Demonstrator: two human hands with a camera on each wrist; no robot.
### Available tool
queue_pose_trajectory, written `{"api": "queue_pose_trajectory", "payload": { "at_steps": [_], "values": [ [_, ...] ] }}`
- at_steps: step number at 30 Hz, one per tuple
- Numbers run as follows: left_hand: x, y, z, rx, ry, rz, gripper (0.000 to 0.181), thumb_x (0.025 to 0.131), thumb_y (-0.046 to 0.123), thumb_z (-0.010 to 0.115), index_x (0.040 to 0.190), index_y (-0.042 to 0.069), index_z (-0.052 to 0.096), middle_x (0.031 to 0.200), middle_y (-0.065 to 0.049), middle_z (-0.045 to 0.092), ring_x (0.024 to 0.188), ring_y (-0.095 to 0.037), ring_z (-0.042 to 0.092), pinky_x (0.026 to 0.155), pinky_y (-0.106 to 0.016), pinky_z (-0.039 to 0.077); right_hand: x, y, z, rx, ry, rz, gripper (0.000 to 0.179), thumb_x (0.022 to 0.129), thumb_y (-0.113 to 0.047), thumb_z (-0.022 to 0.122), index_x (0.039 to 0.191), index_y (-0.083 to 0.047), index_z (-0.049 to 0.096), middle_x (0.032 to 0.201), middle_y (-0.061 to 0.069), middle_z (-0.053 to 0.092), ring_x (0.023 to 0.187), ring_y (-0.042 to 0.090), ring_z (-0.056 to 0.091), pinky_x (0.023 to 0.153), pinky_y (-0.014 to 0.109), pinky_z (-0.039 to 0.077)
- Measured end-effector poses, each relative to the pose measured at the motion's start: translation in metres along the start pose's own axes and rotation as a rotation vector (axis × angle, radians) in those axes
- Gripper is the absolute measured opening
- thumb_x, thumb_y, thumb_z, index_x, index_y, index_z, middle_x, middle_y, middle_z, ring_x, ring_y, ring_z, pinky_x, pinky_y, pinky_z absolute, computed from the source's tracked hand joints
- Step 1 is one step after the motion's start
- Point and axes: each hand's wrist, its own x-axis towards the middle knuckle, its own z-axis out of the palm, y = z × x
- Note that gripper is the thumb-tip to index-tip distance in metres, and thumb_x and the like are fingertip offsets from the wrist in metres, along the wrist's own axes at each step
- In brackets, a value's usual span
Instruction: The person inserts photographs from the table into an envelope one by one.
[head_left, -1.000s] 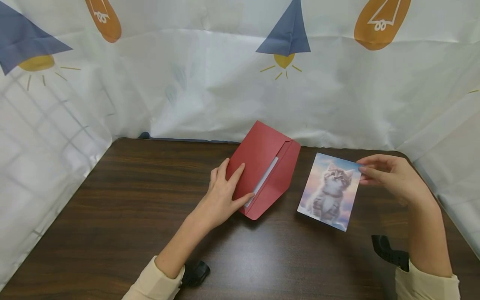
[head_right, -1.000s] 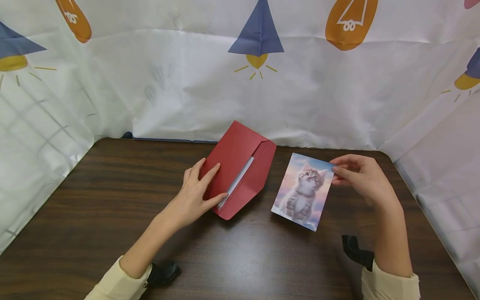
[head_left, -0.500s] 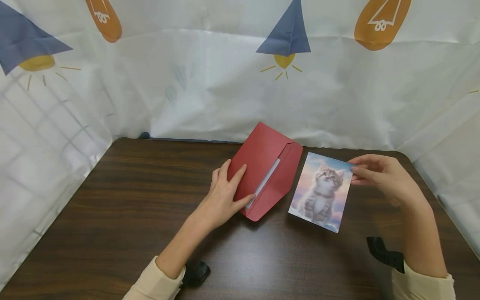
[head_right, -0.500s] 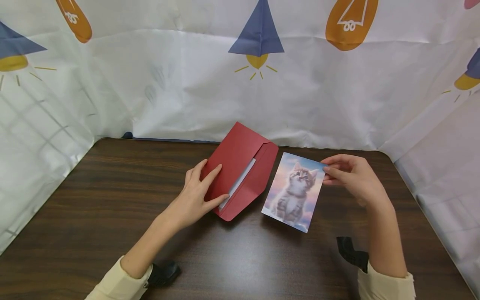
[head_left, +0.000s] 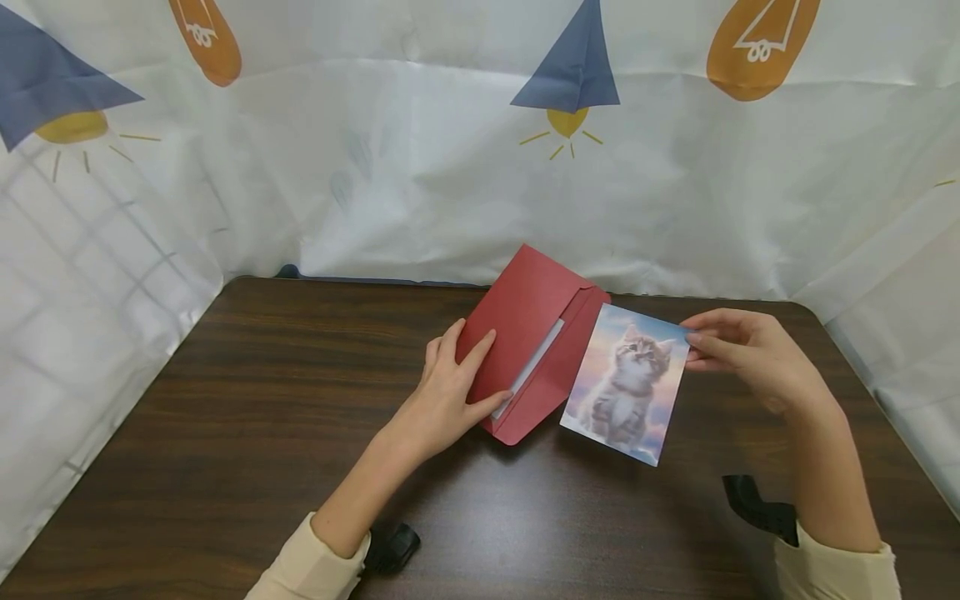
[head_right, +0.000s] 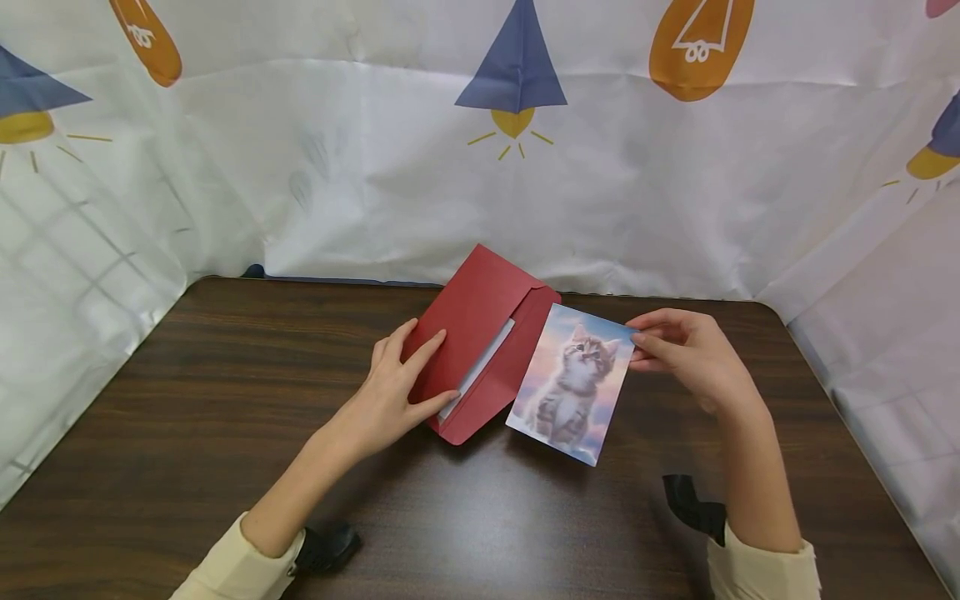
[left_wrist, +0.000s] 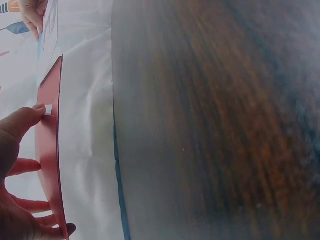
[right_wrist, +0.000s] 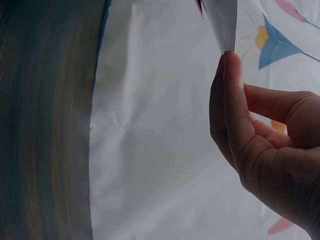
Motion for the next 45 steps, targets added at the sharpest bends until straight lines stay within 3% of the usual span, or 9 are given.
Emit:
{"api": "queue_pose_trajectory", "payload": {
  "at_steps": [8,13,20,45],
  "values": [
    [-0.001,0.0,0.001,-0.019,0.007,0.02,0.08,0.093,0.03,0.084,0.159,0.005,0.046,0.167,-0.028,0.024,0.148,-0.047,0.028,0.095,-0.053,0.059,0.001,-0.002,0.007,0.113,-0.008,-0.006,0.018,0.102,0.004,0.063,0.109,-0.009,0.073,0.095,0.002,0.073,0.081,0.014,0.076,0.075,0.027,0.063],
    [-0.001,0.001,0.001,-0.024,0.009,0.029,0.08,0.092,0.029,0.084,0.158,0.005,0.046,0.166,-0.028,0.024,0.148,-0.047,0.028,0.094,-0.053,0.06,0.003,-0.003,0.012,0.049,-0.019,0.008,0.016,0.104,0.003,0.061,0.119,0.005,0.066,0.096,0.0,0.071,0.083,0.012,0.075,0.076,0.027,0.063],
    [-0.001,0.002,0.002,-0.022,0.014,0.037,0.08,0.091,0.028,0.085,0.158,0.005,0.047,0.166,-0.028,0.025,0.147,-0.047,0.029,0.093,-0.053,0.06,0.006,-0.006,0.021,-0.013,-0.032,0.019,0.032,0.105,0.003,0.06,0.13,0.021,0.053,0.097,-0.001,0.071,0.082,0.011,0.075,0.077,0.027,0.063],
    [-0.003,0.007,0.005,-0.024,-0.004,0.049,0.079,0.094,0.031,0.083,0.158,0.005,0.046,0.166,-0.029,0.024,0.145,-0.048,0.03,0.095,-0.052,0.059,0.007,-0.009,0.038,-0.004,-0.064,0.041,0.037,0.105,-0.001,0.061,0.133,0.022,0.053,0.098,0.003,0.07,0.082,0.012,0.074,0.077,0.027,0.063]
  ]
}}
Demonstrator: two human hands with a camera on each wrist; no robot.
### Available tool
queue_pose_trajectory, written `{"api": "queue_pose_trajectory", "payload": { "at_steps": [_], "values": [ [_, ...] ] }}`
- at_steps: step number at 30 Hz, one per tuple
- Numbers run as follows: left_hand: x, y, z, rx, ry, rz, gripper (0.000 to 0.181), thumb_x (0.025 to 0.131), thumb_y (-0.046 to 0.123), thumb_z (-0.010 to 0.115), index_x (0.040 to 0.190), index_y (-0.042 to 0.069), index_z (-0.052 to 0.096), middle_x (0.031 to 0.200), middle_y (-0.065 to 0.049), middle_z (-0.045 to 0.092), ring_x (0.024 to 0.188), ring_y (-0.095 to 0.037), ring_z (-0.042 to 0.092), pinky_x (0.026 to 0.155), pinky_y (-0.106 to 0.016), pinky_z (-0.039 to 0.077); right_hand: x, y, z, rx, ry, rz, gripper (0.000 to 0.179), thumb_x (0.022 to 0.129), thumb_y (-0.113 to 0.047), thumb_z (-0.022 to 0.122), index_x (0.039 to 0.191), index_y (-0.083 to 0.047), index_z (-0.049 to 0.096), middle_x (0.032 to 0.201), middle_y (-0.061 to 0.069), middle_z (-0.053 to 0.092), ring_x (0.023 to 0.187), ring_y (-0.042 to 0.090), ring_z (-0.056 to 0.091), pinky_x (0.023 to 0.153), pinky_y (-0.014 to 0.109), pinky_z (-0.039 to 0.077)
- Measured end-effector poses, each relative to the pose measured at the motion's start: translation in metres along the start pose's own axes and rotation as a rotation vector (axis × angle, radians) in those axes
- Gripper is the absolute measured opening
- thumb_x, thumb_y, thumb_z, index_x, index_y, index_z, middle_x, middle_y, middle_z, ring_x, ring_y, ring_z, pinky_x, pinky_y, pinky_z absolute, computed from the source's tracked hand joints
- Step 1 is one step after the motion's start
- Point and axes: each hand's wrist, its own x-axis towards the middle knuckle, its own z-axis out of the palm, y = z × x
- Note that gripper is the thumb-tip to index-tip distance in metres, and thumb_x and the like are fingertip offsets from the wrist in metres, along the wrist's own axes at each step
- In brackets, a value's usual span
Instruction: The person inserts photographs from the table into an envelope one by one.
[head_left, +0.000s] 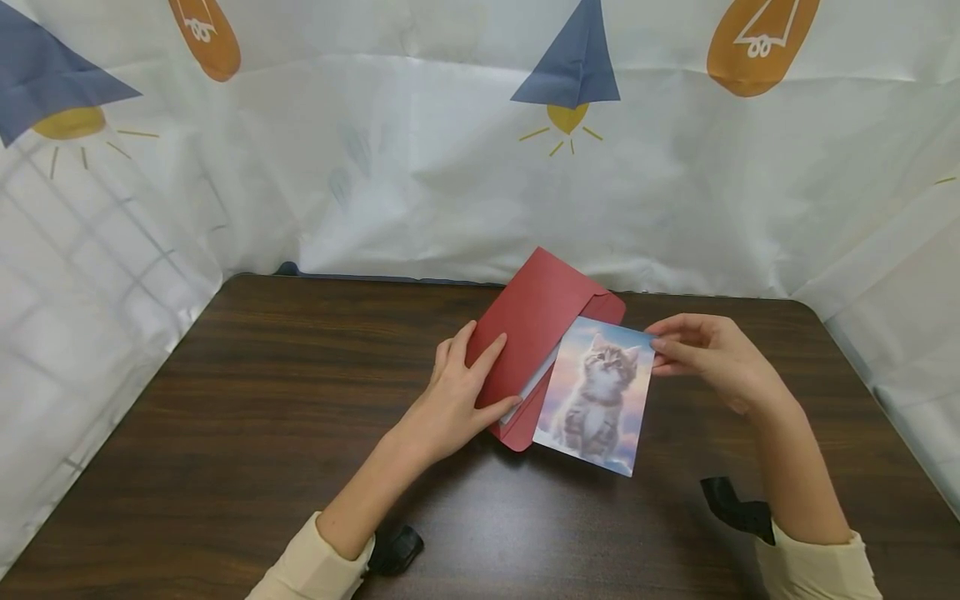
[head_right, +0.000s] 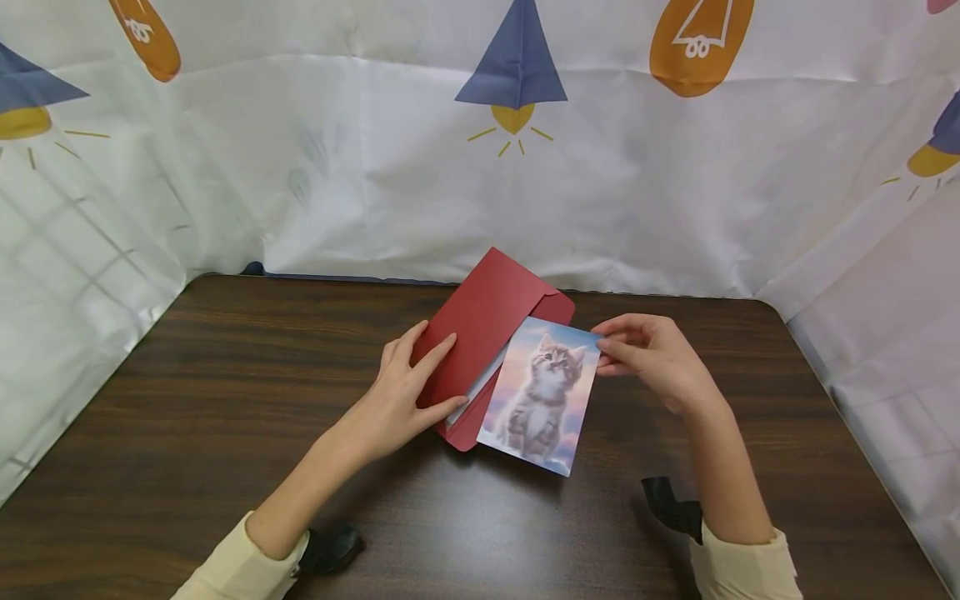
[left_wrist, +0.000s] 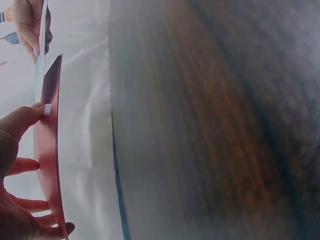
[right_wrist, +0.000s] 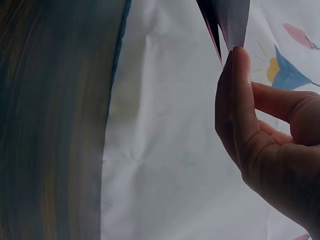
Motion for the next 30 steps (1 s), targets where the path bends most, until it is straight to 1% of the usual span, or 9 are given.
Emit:
{"api": "queue_pose_trajectory", "payload": {
  "at_steps": [8,12,17,21,30],
  "values": [
    [0.0,0.0,0.001,0.0,-0.002,-0.005,0.079,0.093,0.032,0.083,0.158,0.005,0.046,0.166,-0.029,0.024,0.146,-0.047,0.029,0.095,-0.052,0.059,0.002,-0.001,0.01,0.007,-0.003,0.008,0.037,0.105,-0.002,0.063,0.133,0.021,0.054,0.098,0.005,0.07,0.082,0.012,0.075,0.08,0.031,0.064],
    [0.0,0.0,0.001,-0.004,-0.003,-0.009,0.079,0.094,0.032,0.082,0.158,0.005,0.047,0.166,-0.029,0.023,0.146,-0.047,0.029,0.097,-0.053,0.058,0.003,-0.001,0.015,0.034,-0.001,0.009,0.036,0.105,-0.001,0.063,0.132,0.021,0.054,0.097,0.006,0.07,0.082,0.013,0.075,0.08,0.031,0.064],
    [0.0,0.001,0.001,-0.007,0.001,-0.007,0.078,0.094,0.032,0.083,0.158,0.005,0.047,0.166,-0.029,0.024,0.146,-0.048,0.029,0.099,-0.054,0.057,0.004,-0.003,0.021,0.042,0.009,0.02,0.036,0.105,-0.002,0.062,0.132,0.02,0.054,0.099,0.006,0.07,0.083,0.013,0.075,0.081,0.031,0.063],
    [0.0,0.001,0.001,-0.018,-0.009,-0.011,0.078,0.094,0.032,0.082,0.159,0.005,0.046,0.167,-0.029,0.023,0.146,-0.048,0.028,0.101,-0.056,0.055,0.005,-0.004,0.025,0.054,0.019,0.026,0.035,0.106,-0.001,0.06,0.133,0.02,0.054,0.101,0.006,0.069,0.084,0.012,0.074,0.081,0.03,0.063],
    [0.0,0.001,0.001,-0.014,-0.015,-0.013,0.078,0.095,0.031,0.082,0.159,0.005,0.046,0.167,-0.031,0.022,0.147,-0.05,0.027,0.102,-0.057,0.054,0.007,-0.004,0.03,0.088,0.028,0.017,0.035,0.106,-0.002,0.059,0.133,0.021,0.053,0.103,0.005,0.068,0.084,0.012,0.074,0.082,0.031,0.063]
  ]
}}
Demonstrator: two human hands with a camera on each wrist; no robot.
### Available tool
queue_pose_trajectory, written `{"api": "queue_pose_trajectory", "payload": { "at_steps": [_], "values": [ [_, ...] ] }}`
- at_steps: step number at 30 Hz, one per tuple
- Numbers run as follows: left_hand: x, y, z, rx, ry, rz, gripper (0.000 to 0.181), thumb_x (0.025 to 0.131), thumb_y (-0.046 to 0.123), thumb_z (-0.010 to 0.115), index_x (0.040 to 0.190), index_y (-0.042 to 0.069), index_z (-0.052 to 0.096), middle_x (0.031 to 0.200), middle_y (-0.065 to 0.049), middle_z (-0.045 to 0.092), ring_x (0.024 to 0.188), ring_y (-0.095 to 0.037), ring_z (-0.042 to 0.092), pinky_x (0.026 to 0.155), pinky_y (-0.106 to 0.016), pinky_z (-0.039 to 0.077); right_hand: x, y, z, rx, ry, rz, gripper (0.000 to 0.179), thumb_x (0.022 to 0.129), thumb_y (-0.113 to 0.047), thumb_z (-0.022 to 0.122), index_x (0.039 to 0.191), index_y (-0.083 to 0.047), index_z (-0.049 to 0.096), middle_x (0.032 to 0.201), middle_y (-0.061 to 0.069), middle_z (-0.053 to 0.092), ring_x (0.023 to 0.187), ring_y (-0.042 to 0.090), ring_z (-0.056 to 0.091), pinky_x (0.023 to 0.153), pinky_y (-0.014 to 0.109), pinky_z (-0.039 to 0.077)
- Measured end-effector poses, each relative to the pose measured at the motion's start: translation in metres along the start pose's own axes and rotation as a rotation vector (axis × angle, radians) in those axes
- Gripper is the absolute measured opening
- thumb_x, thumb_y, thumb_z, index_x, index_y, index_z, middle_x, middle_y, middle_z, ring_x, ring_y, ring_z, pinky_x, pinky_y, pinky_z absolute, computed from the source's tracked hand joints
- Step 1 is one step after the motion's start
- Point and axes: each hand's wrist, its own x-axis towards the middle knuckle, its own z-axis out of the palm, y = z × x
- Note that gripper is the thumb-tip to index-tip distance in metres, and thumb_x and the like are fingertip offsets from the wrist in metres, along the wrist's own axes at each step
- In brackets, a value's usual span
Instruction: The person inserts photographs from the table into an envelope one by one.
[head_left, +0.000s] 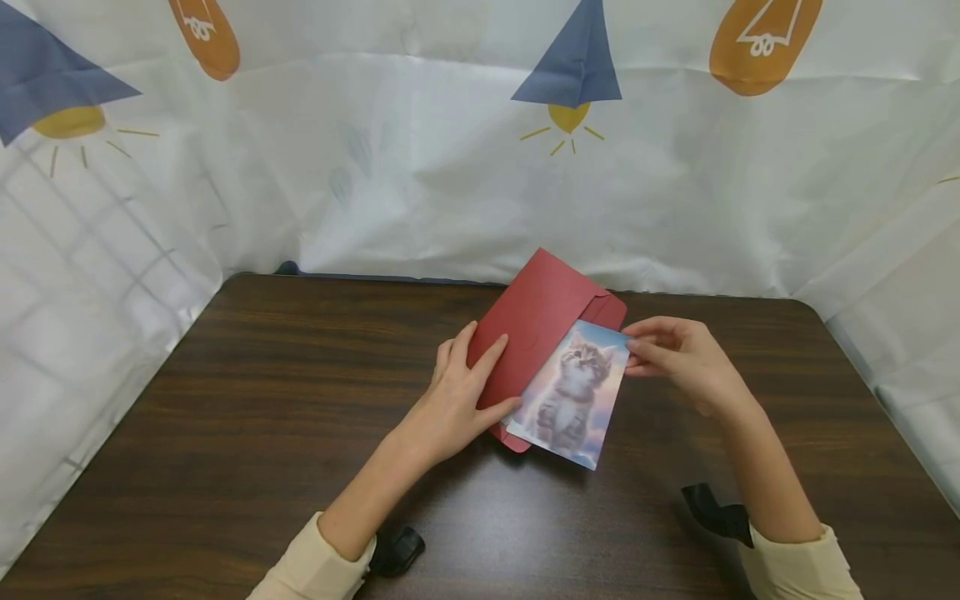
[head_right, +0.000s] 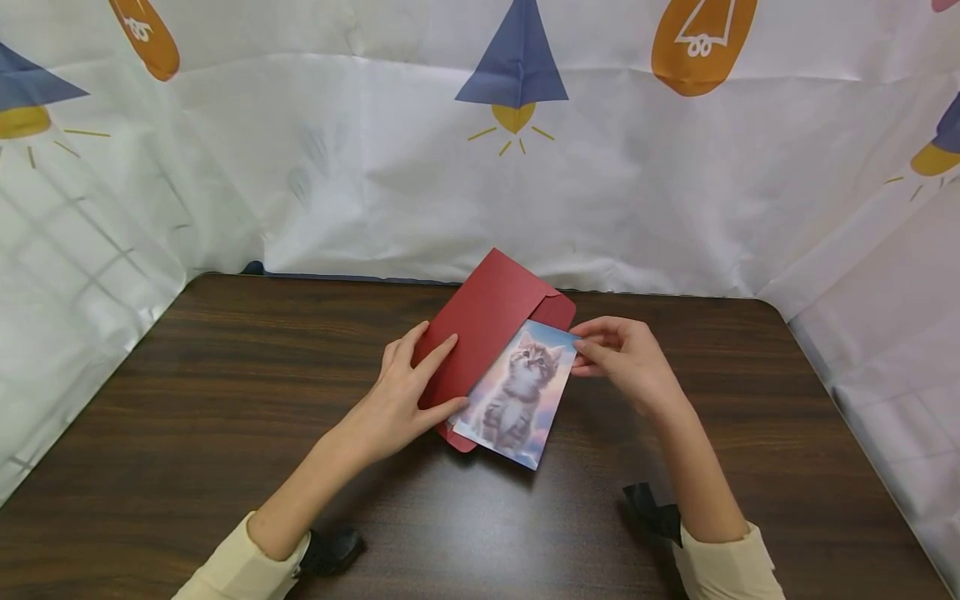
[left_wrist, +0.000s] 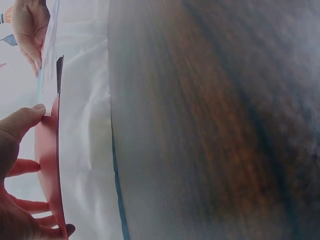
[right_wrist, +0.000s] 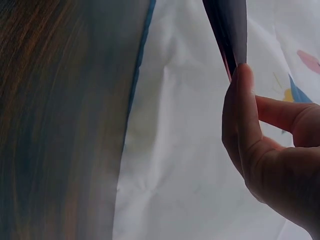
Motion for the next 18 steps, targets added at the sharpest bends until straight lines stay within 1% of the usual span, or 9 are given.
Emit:
{"api": "queue_pose_trajectory", "payload": {
  "at_steps": [11,18],
  "values": [
    [-0.0002,-0.0003,0.0004,0.006,0.015,0.012,0.077,0.094,0.03,0.082,0.158,0.004,0.047,0.166,-0.031,0.023,0.146,-0.05,0.028,0.102,-0.058,0.054,0.0018,0.0012,0.005,0.037,0.009,0.004,0.033,0.106,0.001,0.057,0.13,0.023,0.051,0.098,0.003,0.068,0.083,0.011,0.073,0.08,0.03,0.063],
    [-0.0004,0.0004,-0.0002,0.009,0.016,0.009,0.077,0.094,0.03,0.082,0.158,0.004,0.047,0.166,-0.031,0.023,0.146,-0.05,0.028,0.101,-0.058,0.054,0.0014,0.0012,0.0073,0.046,0.012,0.004,0.033,0.106,0.0,0.058,0.13,0.022,0.051,0.098,0.004,0.068,0.083,0.012,0.073,0.081,0.03,0.063]
  ]
}}
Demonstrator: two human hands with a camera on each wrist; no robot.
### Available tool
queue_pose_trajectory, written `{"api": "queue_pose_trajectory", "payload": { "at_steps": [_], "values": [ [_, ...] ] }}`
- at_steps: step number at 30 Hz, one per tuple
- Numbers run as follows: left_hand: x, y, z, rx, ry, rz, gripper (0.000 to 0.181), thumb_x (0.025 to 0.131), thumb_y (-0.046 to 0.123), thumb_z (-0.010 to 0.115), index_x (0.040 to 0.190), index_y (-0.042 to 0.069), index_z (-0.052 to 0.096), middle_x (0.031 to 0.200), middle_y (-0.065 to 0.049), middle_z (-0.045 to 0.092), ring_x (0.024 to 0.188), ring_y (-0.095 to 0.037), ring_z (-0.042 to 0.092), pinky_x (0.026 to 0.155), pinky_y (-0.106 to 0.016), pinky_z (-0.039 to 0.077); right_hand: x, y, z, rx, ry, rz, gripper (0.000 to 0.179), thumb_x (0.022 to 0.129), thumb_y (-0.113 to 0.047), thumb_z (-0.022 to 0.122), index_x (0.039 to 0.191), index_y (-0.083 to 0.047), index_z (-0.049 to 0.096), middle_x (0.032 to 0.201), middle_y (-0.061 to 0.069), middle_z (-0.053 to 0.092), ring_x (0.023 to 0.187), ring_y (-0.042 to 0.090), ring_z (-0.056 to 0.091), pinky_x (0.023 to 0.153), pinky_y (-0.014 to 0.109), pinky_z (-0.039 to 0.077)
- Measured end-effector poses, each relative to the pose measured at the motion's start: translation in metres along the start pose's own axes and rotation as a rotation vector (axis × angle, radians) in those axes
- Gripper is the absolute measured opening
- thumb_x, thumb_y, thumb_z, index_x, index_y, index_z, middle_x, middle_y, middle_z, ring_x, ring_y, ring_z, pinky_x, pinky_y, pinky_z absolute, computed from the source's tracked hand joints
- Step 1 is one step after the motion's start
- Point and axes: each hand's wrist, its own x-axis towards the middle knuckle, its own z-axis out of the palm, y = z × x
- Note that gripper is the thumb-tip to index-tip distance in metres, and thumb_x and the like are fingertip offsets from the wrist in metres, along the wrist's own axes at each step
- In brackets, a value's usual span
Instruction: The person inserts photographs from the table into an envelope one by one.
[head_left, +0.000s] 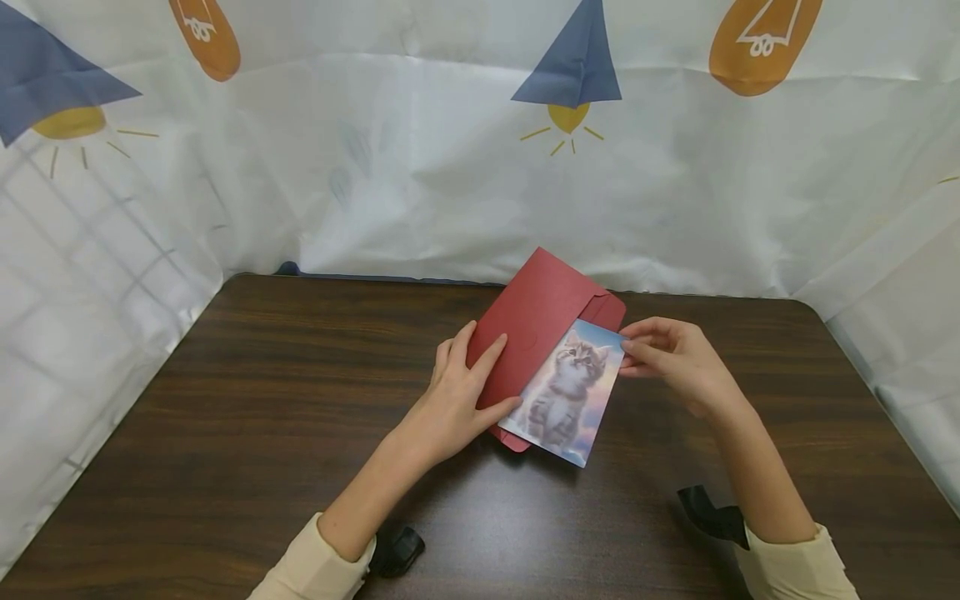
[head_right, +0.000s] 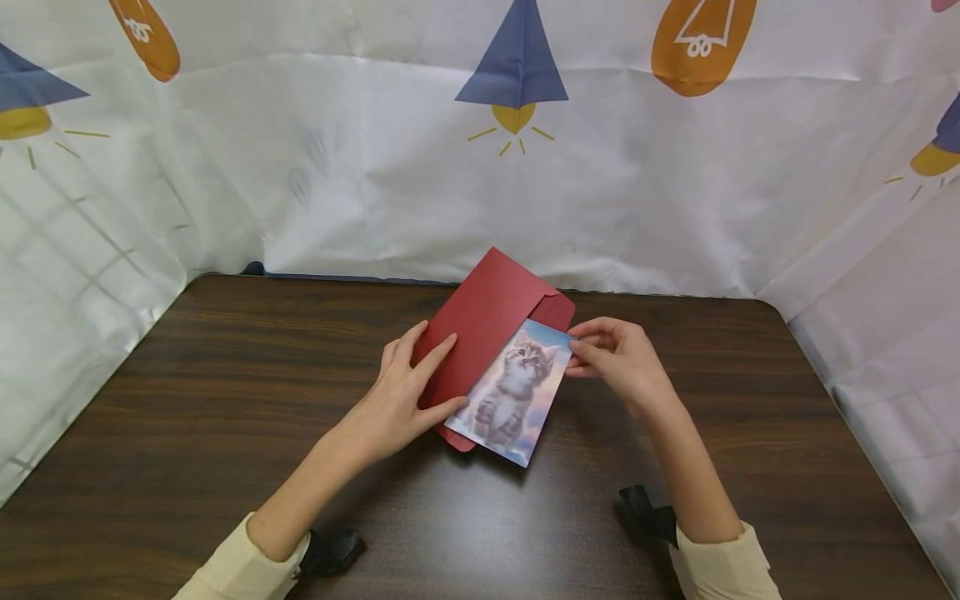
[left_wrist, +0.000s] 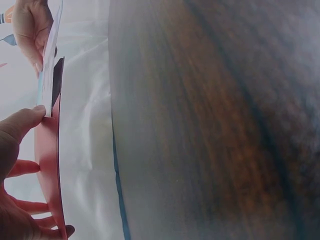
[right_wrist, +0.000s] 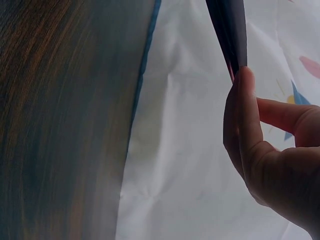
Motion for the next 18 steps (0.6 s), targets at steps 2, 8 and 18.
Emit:
{"api": "queue_pose_trajectory", "payload": {
  "at_steps": [2,8,18],
  "values": [
    [-0.0001,0.0,0.0,0.0,0.003,0.001,0.077,0.094,0.03,0.082,0.158,0.004,0.047,0.166,-0.031,0.023,0.146,-0.05,0.028,0.101,-0.058,0.054,-0.0002,-0.0001,0.0002,0.0,0.003,-0.001,0.034,0.106,0.0,0.058,0.13,0.022,0.051,0.098,0.004,0.068,0.083,0.012,0.073,0.08,0.03,0.063],
    [-0.0003,-0.0004,0.0,0.001,0.006,0.0,0.077,0.094,0.031,0.082,0.158,0.004,0.047,0.166,-0.031,0.023,0.146,-0.05,0.028,0.101,-0.058,0.054,-0.0009,-0.0007,0.0001,-0.009,0.014,0.003,0.034,0.106,-0.002,0.058,0.131,0.021,0.051,0.099,0.003,0.069,0.083,0.011,0.074,0.082,0.031,0.063],
    [-0.0007,0.0001,-0.0009,0.005,0.003,0.003,0.077,0.095,0.031,0.081,0.158,0.004,0.046,0.166,-0.031,0.023,0.146,-0.05,0.028,0.1,-0.057,0.055,-0.0009,-0.0017,-0.0002,-0.015,0.024,0.007,0.035,0.106,-0.004,0.059,0.131,0.021,0.052,0.099,0.003,0.069,0.084,0.011,0.074,0.082,0.031,0.063]
  ]
}}
